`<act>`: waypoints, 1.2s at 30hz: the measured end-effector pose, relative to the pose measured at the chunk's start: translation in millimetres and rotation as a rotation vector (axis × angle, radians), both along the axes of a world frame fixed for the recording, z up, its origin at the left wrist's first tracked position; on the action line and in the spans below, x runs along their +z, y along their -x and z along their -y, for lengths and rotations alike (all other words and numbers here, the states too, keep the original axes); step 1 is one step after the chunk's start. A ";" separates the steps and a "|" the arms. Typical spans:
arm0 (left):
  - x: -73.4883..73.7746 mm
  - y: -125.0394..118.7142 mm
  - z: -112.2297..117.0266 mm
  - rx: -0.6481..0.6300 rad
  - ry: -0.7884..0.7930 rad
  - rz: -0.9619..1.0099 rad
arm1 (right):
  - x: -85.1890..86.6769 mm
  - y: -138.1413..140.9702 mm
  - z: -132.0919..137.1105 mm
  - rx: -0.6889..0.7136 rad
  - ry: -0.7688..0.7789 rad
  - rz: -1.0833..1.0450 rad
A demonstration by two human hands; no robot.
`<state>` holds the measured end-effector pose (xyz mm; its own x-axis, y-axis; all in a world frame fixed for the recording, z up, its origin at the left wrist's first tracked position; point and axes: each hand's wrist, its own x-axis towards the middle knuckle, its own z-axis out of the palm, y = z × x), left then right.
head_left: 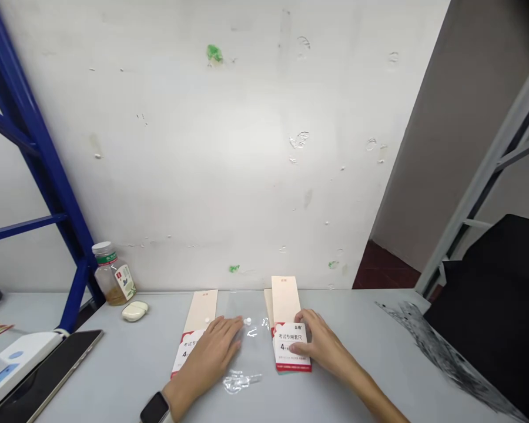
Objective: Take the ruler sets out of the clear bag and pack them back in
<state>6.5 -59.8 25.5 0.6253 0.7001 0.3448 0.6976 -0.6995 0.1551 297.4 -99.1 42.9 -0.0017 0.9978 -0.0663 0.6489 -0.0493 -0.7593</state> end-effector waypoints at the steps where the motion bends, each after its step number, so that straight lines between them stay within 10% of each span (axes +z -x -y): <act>1: 1.1 -2.9 2.6 0.004 0.003 0.010 | -1.1 -1.2 -1.9 -0.015 -0.010 -0.038; 9: -0.8 -17.4 7.4 0.140 -0.005 -0.043 | -11.1 1.4 -7.4 0.087 0.029 -0.527; 36: -5.2 -26.7 17.4 0.005 -0.022 0.040 | -19.4 24.7 -0.4 0.204 0.243 -0.614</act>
